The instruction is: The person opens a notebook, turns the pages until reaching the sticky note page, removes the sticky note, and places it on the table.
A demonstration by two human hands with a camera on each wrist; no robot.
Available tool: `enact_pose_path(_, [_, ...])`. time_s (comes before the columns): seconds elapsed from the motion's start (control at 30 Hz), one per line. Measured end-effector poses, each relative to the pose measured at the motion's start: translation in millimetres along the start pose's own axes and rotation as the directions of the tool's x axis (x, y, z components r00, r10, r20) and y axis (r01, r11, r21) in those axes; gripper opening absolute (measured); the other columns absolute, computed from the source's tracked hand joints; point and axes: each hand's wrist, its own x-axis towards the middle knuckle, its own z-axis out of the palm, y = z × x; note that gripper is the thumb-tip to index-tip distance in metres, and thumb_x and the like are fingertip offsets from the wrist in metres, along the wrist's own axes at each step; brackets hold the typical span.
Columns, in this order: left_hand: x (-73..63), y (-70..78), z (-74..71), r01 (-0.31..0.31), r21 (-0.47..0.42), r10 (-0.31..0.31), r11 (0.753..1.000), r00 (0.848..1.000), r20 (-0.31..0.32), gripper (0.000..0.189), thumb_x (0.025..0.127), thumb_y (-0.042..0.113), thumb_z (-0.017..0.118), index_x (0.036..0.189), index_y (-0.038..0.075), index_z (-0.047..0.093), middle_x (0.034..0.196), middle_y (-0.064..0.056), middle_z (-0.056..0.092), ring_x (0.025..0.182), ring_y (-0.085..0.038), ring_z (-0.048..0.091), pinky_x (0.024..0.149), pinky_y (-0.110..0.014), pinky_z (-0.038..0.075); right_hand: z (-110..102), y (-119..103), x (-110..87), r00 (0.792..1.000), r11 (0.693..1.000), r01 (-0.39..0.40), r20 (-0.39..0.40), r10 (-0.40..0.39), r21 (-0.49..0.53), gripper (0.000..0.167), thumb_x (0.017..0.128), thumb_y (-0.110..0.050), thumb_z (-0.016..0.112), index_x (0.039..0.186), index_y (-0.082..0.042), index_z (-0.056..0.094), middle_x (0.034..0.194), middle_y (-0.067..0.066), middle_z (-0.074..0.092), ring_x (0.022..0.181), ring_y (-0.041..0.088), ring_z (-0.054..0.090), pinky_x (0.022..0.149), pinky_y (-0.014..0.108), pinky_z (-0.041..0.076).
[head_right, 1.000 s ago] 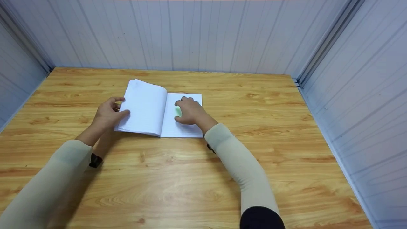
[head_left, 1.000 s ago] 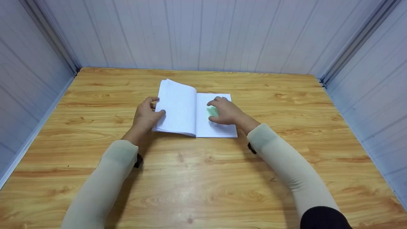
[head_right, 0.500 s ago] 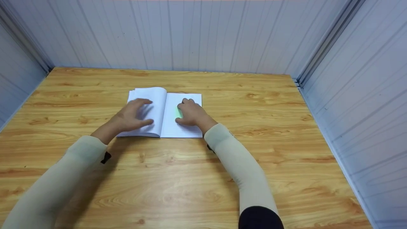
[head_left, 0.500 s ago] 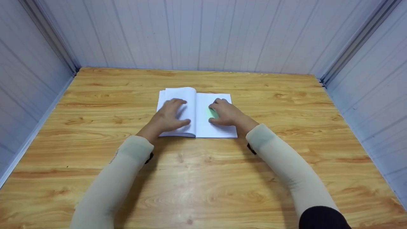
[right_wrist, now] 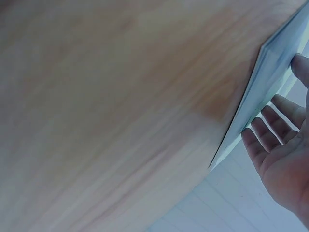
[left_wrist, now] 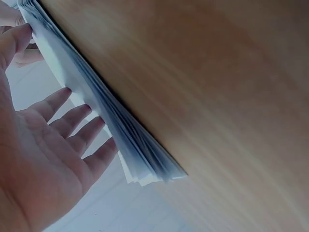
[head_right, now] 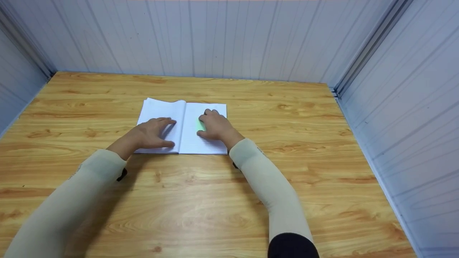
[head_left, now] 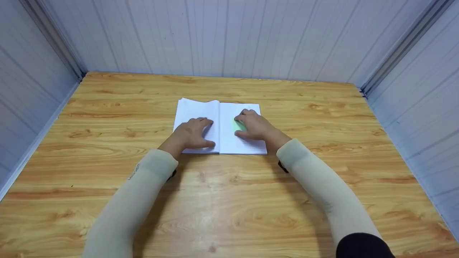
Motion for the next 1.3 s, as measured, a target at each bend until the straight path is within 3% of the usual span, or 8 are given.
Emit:
enact_pose_path(0.5, [-0.7,1.2,-0.7,0.028,-0.018,-0.028,0.999,1.0,0.014,0.087,0.079,0.058,0.062,0.15,0.018,0.031,0.157,-0.008,0.029,0.145,-0.032,0.027,0.115,-0.052,0.025,-1.6,-7.2,6.8,0.997,0.998,-0.006,-0.072,0.002,-0.056,0.035,0.093,-0.024,0.058,0.121,-0.004,0.063,0.111,0.013,0.062,0.098,0.028,0.056,0.087,0.042,0.048])
enact_pose_path(0.87, [-2.0,2.6,-3.0,0.03,-0.011,-0.03,0.999,1.0,0.002,0.086,0.079,0.056,0.062,0.15,0.017,0.032,0.157,-0.008,0.03,0.144,-0.032,0.029,0.115,-0.05,0.026,-1.5,-6.0,8.7,0.982,1.0,-0.006,-0.19,0.005,-0.005,0.024,0.092,-0.011,0.059,0.113,-0.003,0.066,0.108,0.013,0.066,0.101,0.028,0.062,0.091,0.04,0.049])
enact_pose_path(1.3, [-1.0,4.3,1.3,0.038,-0.001,-0.038,0.999,0.999,0.003,0.088,0.077,0.057,0.063,0.15,0.017,0.033,0.156,-0.009,0.032,0.144,-0.032,0.029,0.114,-0.05,0.027,-7.0,-1.2,5.8,0.97,0.989,-0.096,-0.213,0.12,0.117,0.026,0.093,-0.011,0.057,0.117,-0.002,0.065,0.116,0.014,0.065,0.111,0.027,0.06,0.099,0.04,0.046])
